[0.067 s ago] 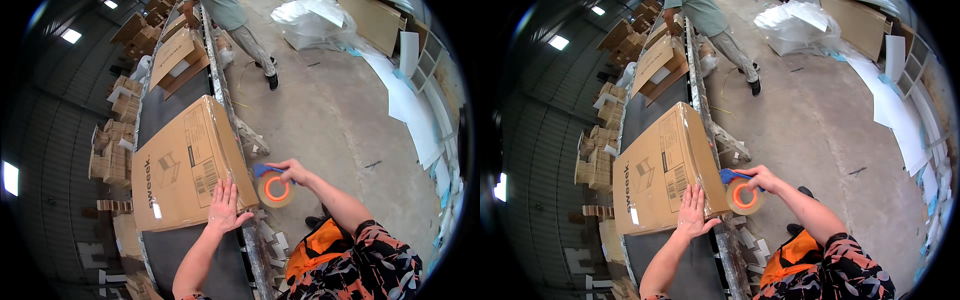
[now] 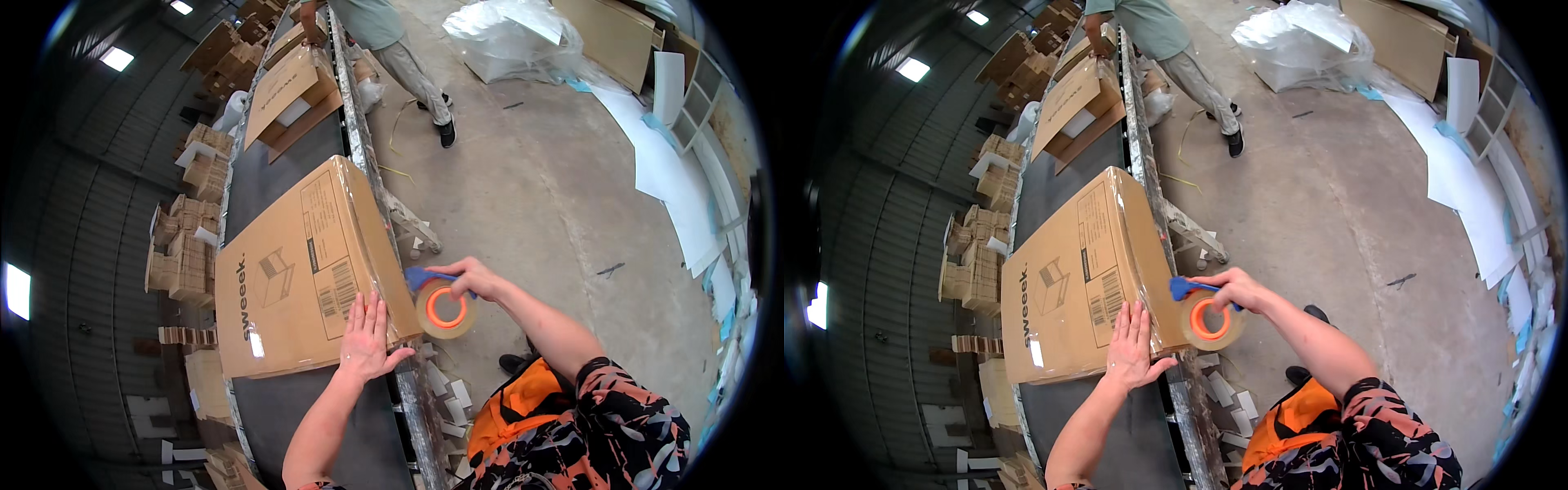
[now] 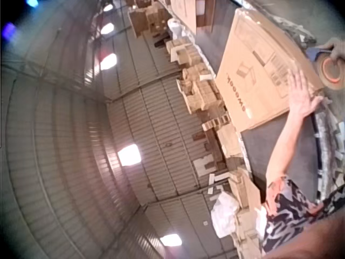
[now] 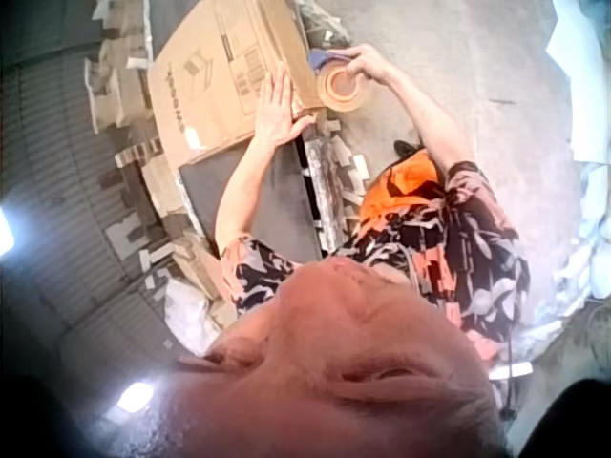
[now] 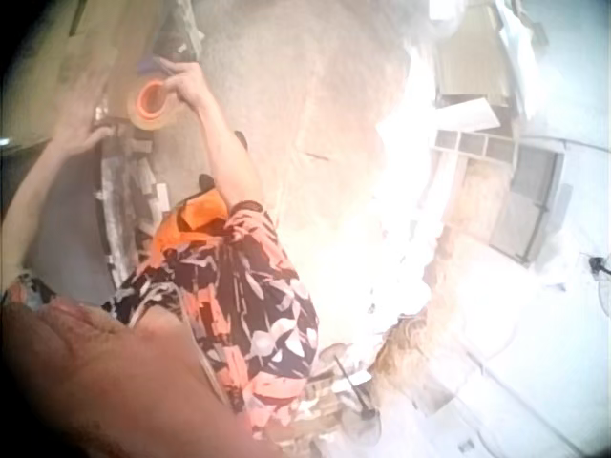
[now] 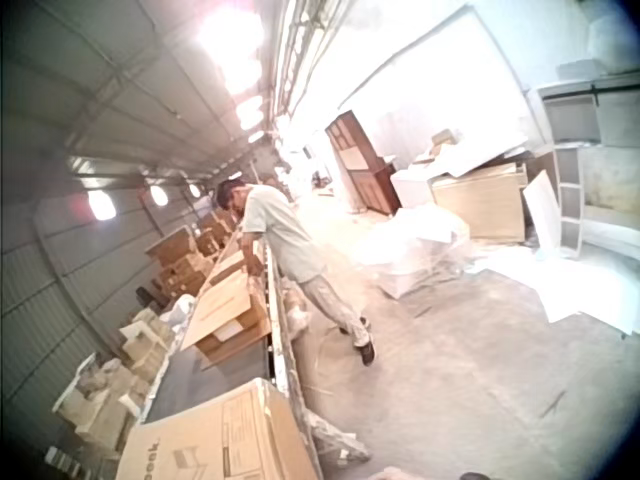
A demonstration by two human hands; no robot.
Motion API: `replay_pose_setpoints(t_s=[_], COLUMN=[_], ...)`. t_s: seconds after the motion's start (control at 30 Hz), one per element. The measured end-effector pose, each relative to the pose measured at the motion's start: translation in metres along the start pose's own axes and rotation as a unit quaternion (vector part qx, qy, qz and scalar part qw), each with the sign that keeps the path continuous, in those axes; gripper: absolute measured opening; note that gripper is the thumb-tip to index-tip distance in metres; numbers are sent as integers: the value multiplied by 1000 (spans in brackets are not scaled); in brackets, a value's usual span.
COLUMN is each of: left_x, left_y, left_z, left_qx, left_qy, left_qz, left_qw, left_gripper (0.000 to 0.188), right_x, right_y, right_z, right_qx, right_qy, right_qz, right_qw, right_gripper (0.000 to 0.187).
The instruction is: The person places components into boxes with protective foam, closes the cardboard flaps, and applies packing tape using a handheld dispenser on an industrial conveyor belt.
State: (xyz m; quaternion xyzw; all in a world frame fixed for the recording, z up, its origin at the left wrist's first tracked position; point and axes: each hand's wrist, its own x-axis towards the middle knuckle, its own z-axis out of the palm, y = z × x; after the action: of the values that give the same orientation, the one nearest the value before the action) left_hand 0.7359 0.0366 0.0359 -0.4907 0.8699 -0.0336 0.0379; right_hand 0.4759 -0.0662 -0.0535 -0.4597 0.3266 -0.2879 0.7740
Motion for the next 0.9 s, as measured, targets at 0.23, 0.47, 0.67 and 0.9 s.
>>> replay_pose_setpoints(t_s=[0.23, 0.47, 0.67, 0.9], left_x=[2, 11, 13, 16], left_y=[-6, -5, -10, -14], left_z=[6, -3, 9, 8], left_qx=[-18, -5, -19, -7], left_qy=[-8, -8, 30, 5], left_qz=[-1, -9, -1, -18], left_qw=[1000, 1000, 999, 1000], left_gripper=[106, 104, 103, 106], right_x=[-16, -84, -50, -43], right_y=[15, 79, 61, 52], right_z=[31, 90, 110, 138], right_qx=[-110, -118, -224, -407], right_qy=[-109, -58, -65, 8], right_qz=[82, -14, 6, -94], right_qw=[985, 991, 972, 909], right_gripper=[67, 70, 77, 61])
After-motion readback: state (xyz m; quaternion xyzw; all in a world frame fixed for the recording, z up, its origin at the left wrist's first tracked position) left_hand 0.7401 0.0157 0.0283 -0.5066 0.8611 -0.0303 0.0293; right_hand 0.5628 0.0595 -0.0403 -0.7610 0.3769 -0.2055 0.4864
